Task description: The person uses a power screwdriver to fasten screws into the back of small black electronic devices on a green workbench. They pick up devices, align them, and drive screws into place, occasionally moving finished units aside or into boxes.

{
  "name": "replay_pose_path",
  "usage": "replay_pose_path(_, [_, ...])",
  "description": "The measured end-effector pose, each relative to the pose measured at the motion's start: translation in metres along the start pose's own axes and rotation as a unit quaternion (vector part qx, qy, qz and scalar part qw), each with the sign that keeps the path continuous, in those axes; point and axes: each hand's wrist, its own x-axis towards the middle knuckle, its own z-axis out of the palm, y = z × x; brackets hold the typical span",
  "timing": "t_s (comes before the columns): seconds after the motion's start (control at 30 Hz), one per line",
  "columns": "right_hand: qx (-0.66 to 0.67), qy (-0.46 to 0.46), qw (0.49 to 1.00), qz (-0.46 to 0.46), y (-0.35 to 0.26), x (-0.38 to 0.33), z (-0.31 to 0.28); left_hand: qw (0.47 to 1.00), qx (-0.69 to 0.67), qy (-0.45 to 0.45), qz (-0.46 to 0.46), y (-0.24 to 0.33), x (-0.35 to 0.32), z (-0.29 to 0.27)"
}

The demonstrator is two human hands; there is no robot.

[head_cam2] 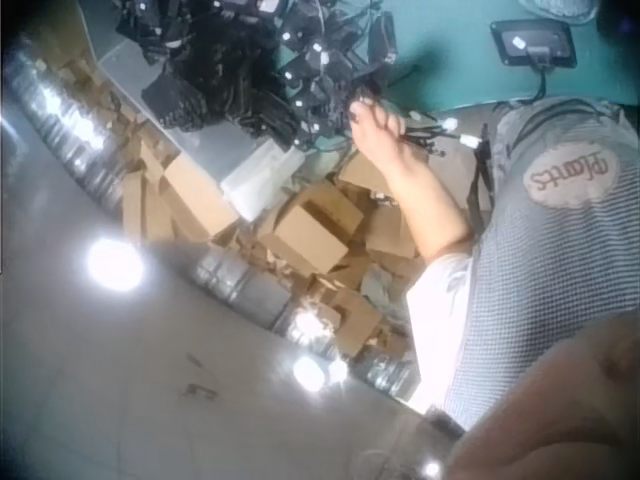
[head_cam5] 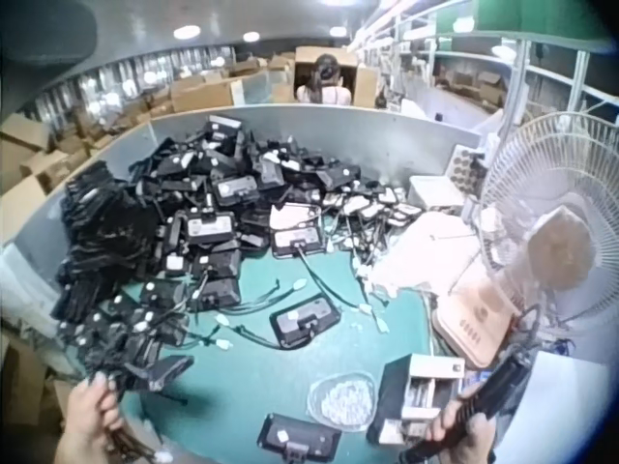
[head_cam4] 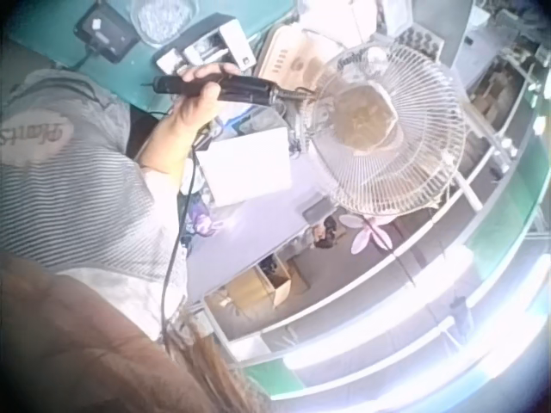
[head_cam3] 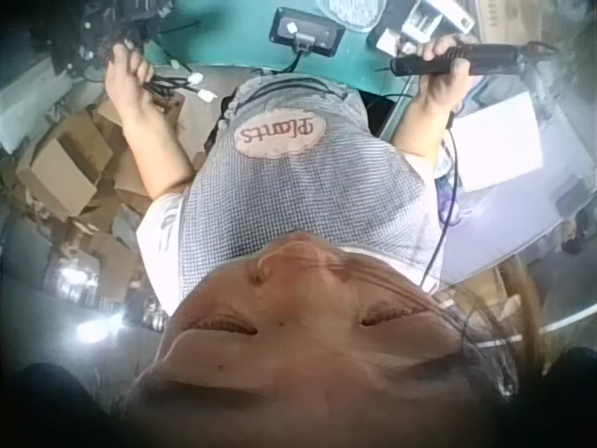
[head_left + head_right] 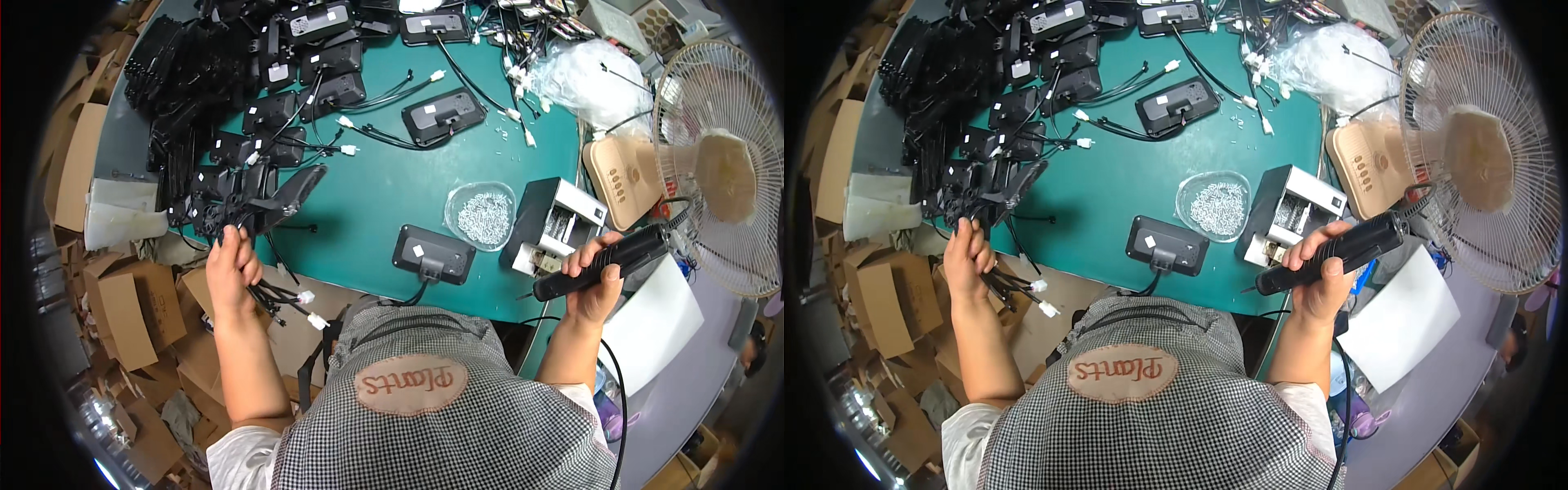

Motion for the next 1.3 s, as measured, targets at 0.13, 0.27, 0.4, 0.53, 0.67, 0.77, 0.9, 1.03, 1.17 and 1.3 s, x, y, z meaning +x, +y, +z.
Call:
replay_pose_path(0.13, [0.02,-0.027,0.999,0.004,0.002,0.015,0.008,0.998,-0.025,0.053,0.02,0.013,-0.008,-0.025])
replay_pose_path(0.27, [0.028,-0.054,0.998,0.016,0.009,0.026,0.018,0.993,-0.049,0.095,0.04,0.023,-0.016,-0.057])
replay_pose_path(0.4, [0.046,-0.067,0.996,0.033,0.024,0.034,0.032,0.987,-0.034,0.148,0.05,0.032,-0.024,-0.092])
replay_pose_path(0.53, [0.024,-0.075,0.996,0.036,0.037,0.034,0.05,0.984,-0.034,0.173,0.036,0.034,-0.022,-0.135])
replay_pose_path(0.67, [-0.013,-0.016,0.998,0.061,0.057,0.03,0.079,0.981,-0.015,0.193,0.009,0.033,-0.01,-0.176])
replay_pose_path(0.77, [-0.075,0.033,0.991,0.103,0.082,0.035,0.104,0.981,0.015,0.192,-0.003,0.027,0.0,-0.197])
replay_pose_path(0.9, [-0.169,0.079,0.971,0.148,0.145,0.055,0.123,0.984,0.027,0.174,-0.033,0.017,0.014,-0.219])
replay_pose_path(1.03, [-0.208,0.119,0.965,0.104,0.206,0.093,0.102,0.985,0.021,0.16,-0.067,0.01,0.019,-0.23])
replay_pose_path(1.17, [-0.268,0.282,0.913,0.123,0.227,0.113,0.113,0.99,0.031,0.118,-0.068,0.006,0.03,-0.238])
replay_pose_path(1.3, [-0.314,0.274,0.905,0.084,0.228,0.113,0.103,0.994,0.03,0.07,-0.075,0.016,0.035,-0.216])
